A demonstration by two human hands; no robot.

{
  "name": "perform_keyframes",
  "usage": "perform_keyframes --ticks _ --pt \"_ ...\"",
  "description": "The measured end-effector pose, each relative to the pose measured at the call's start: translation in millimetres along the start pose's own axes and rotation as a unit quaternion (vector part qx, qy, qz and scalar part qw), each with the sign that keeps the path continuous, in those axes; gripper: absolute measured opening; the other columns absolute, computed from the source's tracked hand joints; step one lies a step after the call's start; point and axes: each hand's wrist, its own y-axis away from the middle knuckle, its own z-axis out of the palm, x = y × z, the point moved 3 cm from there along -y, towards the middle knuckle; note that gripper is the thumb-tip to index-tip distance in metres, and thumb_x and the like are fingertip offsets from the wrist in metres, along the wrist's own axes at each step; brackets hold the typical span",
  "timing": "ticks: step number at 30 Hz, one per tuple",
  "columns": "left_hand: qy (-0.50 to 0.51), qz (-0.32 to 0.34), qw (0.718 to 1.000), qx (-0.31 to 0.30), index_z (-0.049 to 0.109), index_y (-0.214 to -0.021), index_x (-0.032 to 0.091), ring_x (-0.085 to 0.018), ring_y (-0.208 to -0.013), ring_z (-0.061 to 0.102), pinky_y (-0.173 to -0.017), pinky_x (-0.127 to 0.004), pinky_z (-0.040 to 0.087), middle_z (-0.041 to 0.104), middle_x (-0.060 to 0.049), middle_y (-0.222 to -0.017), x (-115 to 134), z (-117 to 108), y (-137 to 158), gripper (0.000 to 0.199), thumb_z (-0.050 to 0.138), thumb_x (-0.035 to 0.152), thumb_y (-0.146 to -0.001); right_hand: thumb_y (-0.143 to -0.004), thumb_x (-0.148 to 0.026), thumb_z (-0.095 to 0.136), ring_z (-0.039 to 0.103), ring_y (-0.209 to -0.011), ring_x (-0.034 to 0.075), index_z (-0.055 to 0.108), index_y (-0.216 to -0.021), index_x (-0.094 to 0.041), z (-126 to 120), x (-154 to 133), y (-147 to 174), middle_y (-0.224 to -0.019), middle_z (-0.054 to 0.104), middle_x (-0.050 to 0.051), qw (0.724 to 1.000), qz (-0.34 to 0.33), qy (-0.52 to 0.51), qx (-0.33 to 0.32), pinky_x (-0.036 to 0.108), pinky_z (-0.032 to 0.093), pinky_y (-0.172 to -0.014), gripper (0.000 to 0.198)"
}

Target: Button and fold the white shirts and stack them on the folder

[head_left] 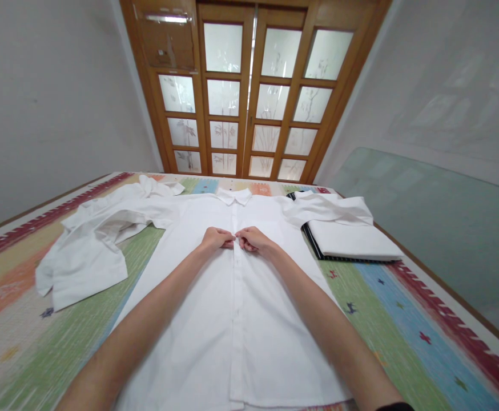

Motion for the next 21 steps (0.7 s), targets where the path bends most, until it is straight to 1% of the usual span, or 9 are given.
perform_keyframes --ticks 4,6,10,13,19,21 --pt "0.011 -0.019 1.000 -0.020 0.065 -0.060 0.012 -0.011 -0.053 0.064 -0.057 -0.019 0.056 0.065 0.000 -0.053 1.1 0.5 1.9 0.013 0.077 0.007 -0.063 -0.081 -0.017 0.048 0.031 -0.025 0.004 0.052 -0.056 -0.017 0.8 1.1 -1.4 -0.039 0.054 -0.003 1.000 0.001 -0.007 0.002 0.019 0.015 -0.028 0.025" --pt "0.020 -0.022 0.999 -0.016 0.065 -0.060 0.012 -0.011 -0.053 0.065 -0.058 -0.019 0.056 0.065 0.001 -0.053 1.1 0.9 1.9 0.013 0.077 0.007 -0.063 -0.081 -0.017 0.050 0.031 -0.025 0.005 0.053 -0.058 -0.017 0.8 2.0 -2.6 -0.039 0.054 -0.003 1.000 -0.001 -0.009 0.006 0.019 0.015 -0.028 0.023" --pt "0.017 -0.005 1.000 0.007 0.065 -0.062 0.012 -0.012 -0.054 0.066 -0.057 -0.019 0.056 0.065 0.001 -0.054 0.6 1.8 0.8 0.014 0.079 0.007 -0.061 -0.079 -0.017 0.052 0.032 -0.025 0.005 0.056 -0.062 -0.016 -1.0 4.1 -4.0 -0.039 0.054 -0.004 1.000 0.004 -0.013 0.019 0.018 0.016 -0.027 0.017" --pt "0.007 0.003 1.000 0.001 0.066 -0.064 0.011 -0.012 -0.055 0.067 -0.057 -0.019 0.056 0.066 0.000 -0.055 -0.7 2.5 -0.3 0.014 0.079 0.007 -0.061 -0.078 -0.015 0.053 0.035 -0.027 0.006 0.057 -0.064 -0.016 -2.8 6.2 -4.4 -0.040 0.054 -0.004 1.000 0.010 -0.018 0.022 0.018 0.018 -0.027 0.015" --pt "-0.015 0.004 1.000 -0.002 0.067 -0.067 0.011 -0.013 -0.052 0.066 -0.057 -0.022 0.056 0.066 0.000 -0.055 -1.5 1.3 -1.8 0.011 0.076 0.005 -0.063 -0.079 -0.014 0.052 0.035 -0.025 0.006 0.053 -0.051 -0.017 -4.1 10.1 -7.1 -0.034 0.049 -0.002 0.999 0.003 0.030 0.031 0.018 0.020 -0.027 0.028" --pt "-0.019 0.007 1.000 -0.006 0.068 -0.067 0.010 -0.012 -0.051 0.065 -0.057 -0.021 0.056 0.066 0.000 -0.055 -0.9 1.7 -1.0 0.010 0.074 0.004 -0.064 -0.078 -0.015 0.054 0.034 -0.026 0.005 0.053 -0.050 -0.017 -3.3 9.6 -7.0 -0.034 0.050 -0.003 0.999 -0.002 0.036 0.025 0.018 0.020 -0.027 0.028"
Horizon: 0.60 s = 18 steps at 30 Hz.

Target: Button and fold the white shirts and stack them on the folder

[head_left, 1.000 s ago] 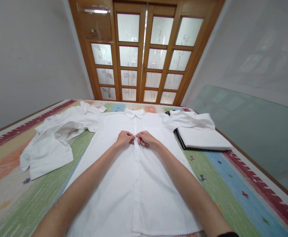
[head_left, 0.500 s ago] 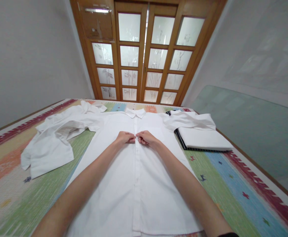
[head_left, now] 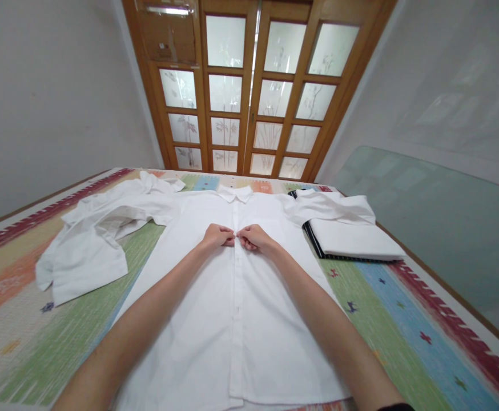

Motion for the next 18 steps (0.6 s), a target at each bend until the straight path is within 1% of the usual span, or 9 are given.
perform_keyframes --ticks 6,11,14,18 --pt "-0.032 0.027 0.999 0.007 0.068 -0.067 0.010 -0.012 -0.047 0.063 -0.052 -0.020 0.053 0.063 0.000 -0.051 2.4 2.1 4.3 0.009 0.067 0.001 -0.068 -0.075 -0.016 0.057 0.032 -0.028 0.005 0.053 -0.049 -0.017 2.2 -4.2 4.2 -0.034 0.049 -0.004 1.000 0.009 0.019 0.016 0.018 0.019 -0.029 0.027" --pt "-0.057 0.041 0.998 0.005 0.071 -0.070 0.010 -0.012 -0.049 0.065 -0.052 -0.018 0.053 0.065 -0.001 -0.053 1.4 1.7 2.6 0.007 0.066 0.005 -0.071 -0.074 -0.018 0.056 0.032 -0.027 0.005 0.052 -0.047 -0.017 6.0 -4.9 4.0 -0.031 0.044 -0.004 0.998 -0.011 0.043 0.038 0.018 0.019 -0.029 0.028" --pt "-0.102 0.055 0.993 0.009 0.072 -0.070 0.012 -0.012 -0.052 0.066 -0.053 -0.016 0.052 0.066 -0.001 -0.054 1.8 0.2 3.3 0.009 0.065 0.009 -0.074 -0.074 -0.019 0.054 0.029 -0.025 0.005 0.050 -0.045 -0.018 7.2 -2.6 1.7 -0.026 0.038 -0.005 0.997 -0.021 0.069 0.041 0.018 0.017 -0.029 0.030" --pt "-0.145 0.073 0.987 0.009 0.073 -0.074 0.013 -0.011 -0.050 0.066 -0.050 -0.015 0.050 0.067 0.000 -0.055 6.5 -0.2 9.9 0.012 0.061 0.013 -0.078 -0.075 -0.019 0.051 0.029 -0.024 0.005 0.050 -0.046 -0.018 7.4 -0.9 0.6 -0.025 0.036 -0.006 0.994 -0.030 0.089 0.051 0.017 0.017 -0.029 0.029"
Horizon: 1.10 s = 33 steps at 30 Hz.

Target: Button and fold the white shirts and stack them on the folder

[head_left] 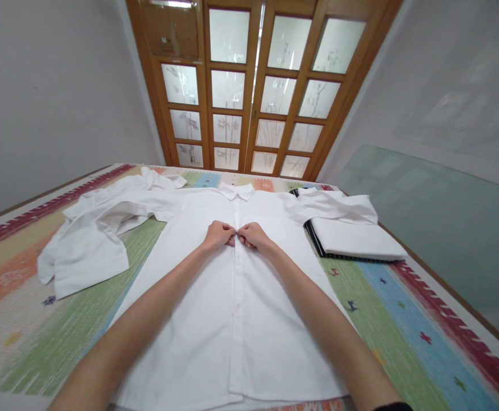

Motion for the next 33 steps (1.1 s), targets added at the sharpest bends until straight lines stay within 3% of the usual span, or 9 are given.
perform_keyframes --ticks 4,11,16,20,23,29,33 --pt "-0.027 0.017 0.999 -0.003 0.071 -0.073 0.012 -0.010 -0.047 0.064 -0.049 -0.016 0.049 0.065 0.000 -0.052 6.6 -0.2 6.4 0.014 0.058 0.012 -0.078 -0.075 -0.018 0.048 0.027 -0.023 0.006 0.051 -0.046 -0.018 1.5 -0.5 1.0 -0.024 0.034 -0.006 0.999 -0.008 0.032 0.015 0.018 0.018 -0.030 0.030" --pt "-0.126 0.077 0.989 0.001 0.072 -0.072 0.012 -0.010 -0.039 0.055 -0.049 -0.019 0.046 0.059 0.002 -0.044 8.4 -1.6 7.5 0.019 0.054 0.015 -0.077 -0.078 -0.022 0.048 0.036 -0.028 0.008 0.060 -0.052 -0.016 3.8 -0.4 1.4 -0.025 0.037 -0.006 0.991 -0.022 0.121 0.054 0.018 0.031 -0.040 0.030" --pt "-0.235 0.157 0.958 0.047 0.075 -0.076 0.012 -0.016 -0.067 0.066 -0.069 -0.024 0.049 0.071 -0.006 -0.066 7.8 -2.7 2.0 0.020 0.056 0.018 -0.076 -0.078 -0.022 0.047 0.040 -0.031 0.009 0.062 -0.053 -0.015 3.4 -1.7 1.1 -0.027 0.038 -0.005 0.987 -0.036 0.148 0.050 0.018 0.034 -0.043 0.031" --pt "-0.305 0.190 0.930 0.071 0.076 -0.081 0.013 -0.021 -0.080 0.067 -0.075 -0.028 0.048 0.074 -0.010 -0.081 6.8 -0.8 0.2 0.022 0.055 0.021 -0.078 -0.078 -0.023 0.046 0.040 -0.031 0.009 0.061 -0.052 -0.016 2.7 -1.5 -0.3 -0.027 0.038 -0.005 0.986 -0.044 0.152 0.046 0.018 0.034 -0.043 0.031" --pt "-0.312 0.206 0.925 0.068 0.076 -0.081 0.014 -0.021 -0.083 0.066 -0.079 -0.029 0.048 0.073 -0.010 -0.083 5.5 -0.7 -0.8 0.022 0.055 0.021 -0.078 -0.077 -0.024 0.046 0.039 -0.031 0.008 0.059 -0.051 -0.016 2.4 -0.6 -1.1 -0.027 0.037 -0.005 0.987 -0.046 0.147 0.039 0.018 0.032 -0.041 0.030" --pt "-0.279 0.190 0.940 0.053 0.076 -0.083 0.016 -0.019 -0.079 0.065 -0.078 -0.029 0.047 0.074 -0.006 -0.079 -2.4 -2.7 -5.9 0.022 0.055 0.021 -0.078 -0.076 -0.022 0.046 0.031 -0.027 0.007 0.057 -0.054 -0.017 3.0 2.6 -1.4 -0.026 0.034 -0.007 0.992 -0.033 0.117 0.022 0.019 0.025 -0.035 0.025" --pt "-0.273 0.192 0.941 0.059 0.076 -0.083 0.016 -0.019 -0.080 0.066 -0.078 -0.028 0.047 0.074 -0.006 -0.079 -5.3 -2.7 -6.6 0.022 0.056 0.022 -0.078 -0.076 -0.019 0.049 0.033 -0.028 0.007 0.057 -0.064 -0.017 1.6 2.8 1.2 -0.034 0.044 -0.008 0.993 -0.035 0.098 0.048 0.018 0.024 -0.033 0.015"
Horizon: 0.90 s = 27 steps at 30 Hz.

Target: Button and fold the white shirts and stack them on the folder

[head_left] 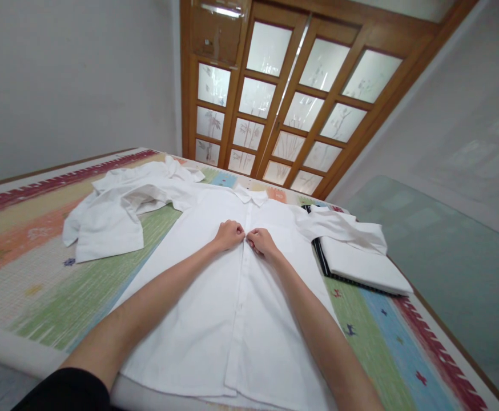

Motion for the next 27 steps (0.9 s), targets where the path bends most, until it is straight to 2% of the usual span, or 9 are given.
perform_keyframes --ticks 3,7,16,23,27 --pt "0.004 0.004 1.000 0.002 0.076 -0.084 0.017 -0.019 -0.080 0.066 -0.078 -0.028 0.047 0.074 -0.005 -0.078 0.3 -0.4 1.0 0.022 0.056 0.022 -0.078 -0.076 -0.016 0.052 0.037 -0.029 0.006 0.056 -0.072 -0.017 -1.6 -2.2 3.7 -0.041 0.051 -0.008 0.999 -0.012 -0.008 0.029 0.017 0.025 -0.033 0.006" --pt "-0.005 0.015 1.000 -0.001 0.075 -0.082 0.017 -0.019 -0.083 0.065 -0.079 -0.029 0.046 0.073 -0.005 -0.078 1.6 -1.5 1.8 0.021 0.055 0.022 -0.081 -0.078 -0.017 0.054 0.039 -0.029 0.006 0.056 -0.073 -0.017 -1.5 -4.7 4.9 -0.043 0.053 -0.008 0.999 -0.008 -0.014 0.042 0.017 0.028 -0.033 0.006" --pt "-0.008 0.026 1.000 0.009 0.074 -0.080 0.018 -0.021 -0.088 0.063 -0.083 -0.031 0.045 0.072 -0.005 -0.079 1.4 -1.3 2.8 0.018 0.057 0.023 -0.081 -0.080 -0.014 0.051 0.038 -0.029 0.006 0.058 -0.075 -0.015 -4.1 -7.2 -5.5 -0.041 0.050 -0.008 0.999 -0.026 0.034 -0.020 0.017 0.026 -0.033 0.009" --pt "0.002 0.017 1.000 0.011 0.075 -0.079 0.017 -0.021 -0.085 0.063 -0.082 -0.031 0.045 0.072 -0.006 -0.077 0.8 -2.5 2.5 0.019 0.056 0.021 -0.079 -0.082 -0.013 0.047 0.035 -0.028 0.005 0.056 -0.074 -0.015 -6.3 -7.1 -2.5 -0.041 0.047 -0.009 0.998 -0.018 0.025 -0.060 0.018 0.025 -0.034 0.011" --pt "0.017 0.007 1.000 0.004 0.075 -0.079 0.017 -0.018 -0.081 0.063 -0.081 -0.029 0.046 0.073 -0.005 -0.076 1.1 -3.3 2.8 0.019 0.057 0.020 -0.078 -0.082 -0.013 0.047 0.035 -0.029 0.006 0.055 -0.075 -0.016 -7.1 -8.8 -0.3 -0.042 0.047 -0.009 0.997 -0.028 0.037 -0.059 0.018 0.025 -0.034 0.011"
